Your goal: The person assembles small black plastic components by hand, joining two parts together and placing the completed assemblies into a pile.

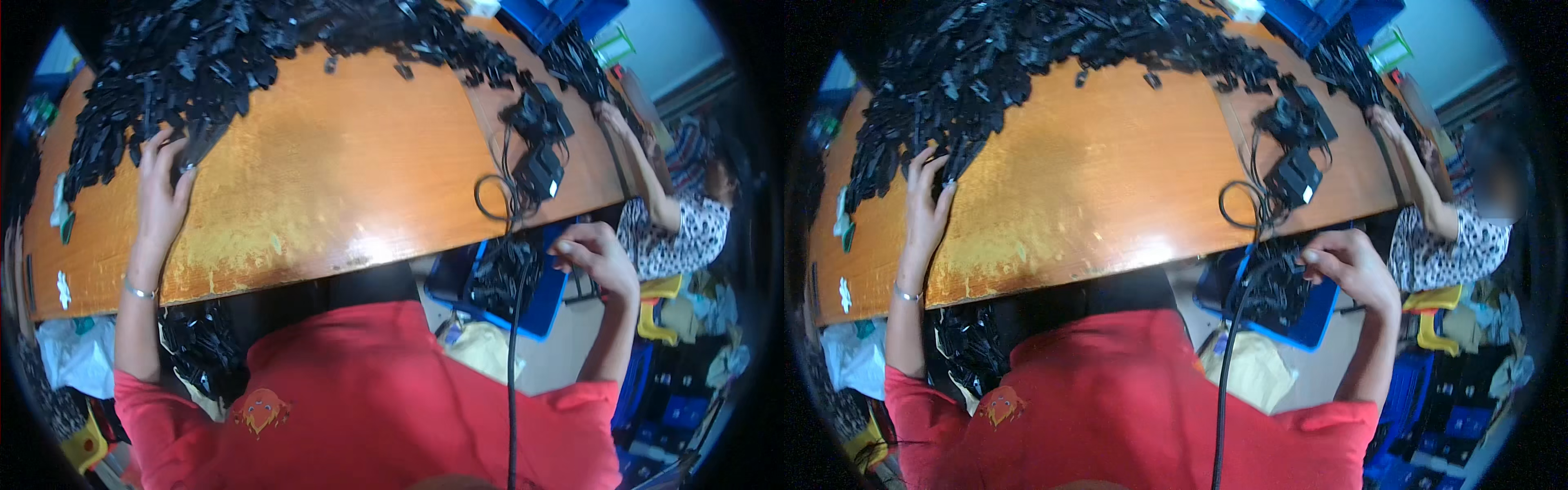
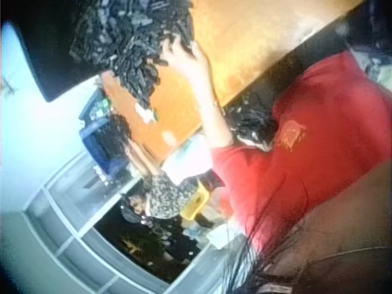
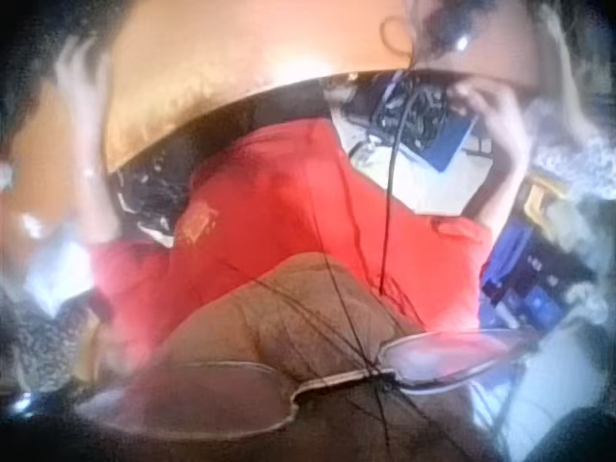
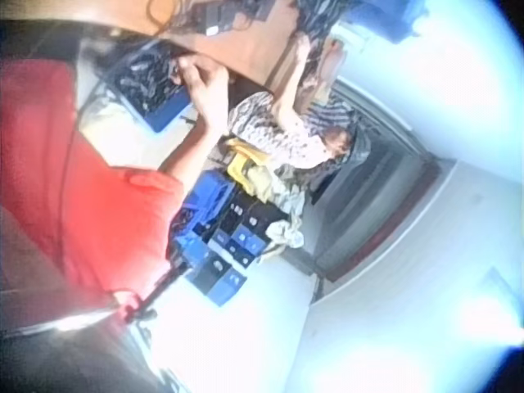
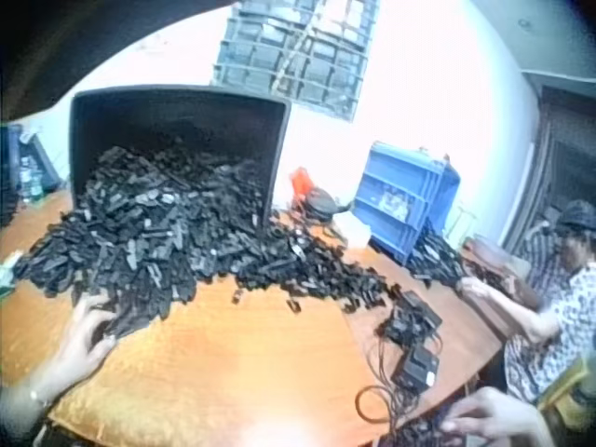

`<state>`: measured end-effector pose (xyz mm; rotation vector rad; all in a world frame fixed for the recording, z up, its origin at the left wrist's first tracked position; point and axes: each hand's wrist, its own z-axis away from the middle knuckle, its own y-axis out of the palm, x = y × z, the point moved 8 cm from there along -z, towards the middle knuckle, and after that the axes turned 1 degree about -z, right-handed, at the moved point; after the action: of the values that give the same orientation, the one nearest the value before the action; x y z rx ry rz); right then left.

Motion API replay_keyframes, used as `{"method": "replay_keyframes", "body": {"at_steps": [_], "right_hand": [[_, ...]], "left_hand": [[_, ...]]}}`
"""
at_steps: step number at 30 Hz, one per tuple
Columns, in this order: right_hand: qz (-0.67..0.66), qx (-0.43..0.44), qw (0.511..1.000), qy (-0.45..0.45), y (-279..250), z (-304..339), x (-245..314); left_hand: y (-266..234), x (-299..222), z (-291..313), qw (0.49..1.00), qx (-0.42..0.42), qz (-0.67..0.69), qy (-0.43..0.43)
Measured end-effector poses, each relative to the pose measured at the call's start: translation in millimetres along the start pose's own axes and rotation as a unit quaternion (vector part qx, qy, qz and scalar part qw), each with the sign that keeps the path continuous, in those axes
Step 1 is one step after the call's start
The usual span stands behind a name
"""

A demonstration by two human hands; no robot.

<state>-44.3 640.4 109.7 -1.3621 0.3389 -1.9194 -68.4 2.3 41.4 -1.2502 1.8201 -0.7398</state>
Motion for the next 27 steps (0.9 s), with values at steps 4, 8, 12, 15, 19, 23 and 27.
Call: {"method": "replay_keyframes", "body": {"at_steps": [4,8,12,15,19,23,27], "right_hand": [[0.012,0.255,0.964,0.067,114,18,-36],[-0.112,0.346,0.913,-0.185,222,2,22],[-0.271,0.245,0.910,-0.199,236,-39,65],[-0.315,0.209,0.897,-0.230,223,-43,94],[-0.313,0.125,0.904,-0.264,207,-80,141],[-0.367,-0.056,0.884,-0.284,175,-167,211],[-0.289,-0.413,0.779,-0.372,96,-289,212]], "left_hand": [[-10,2,15,1.000,0.007,-0.005,0.023],[13,-4,3,1.000,0.006,0.004,0.025],[18,-8,2,0.999,0.025,-0.015,0.046],[20,-11,5,0.998,0.036,-0.015,0.054],[11,-11,2,0.998,0.042,-0.015,0.044],[6,-29,-7,0.994,0.086,0.002,0.065],[-1,-43,-8,0.994,0.076,0.022,0.070]]}}
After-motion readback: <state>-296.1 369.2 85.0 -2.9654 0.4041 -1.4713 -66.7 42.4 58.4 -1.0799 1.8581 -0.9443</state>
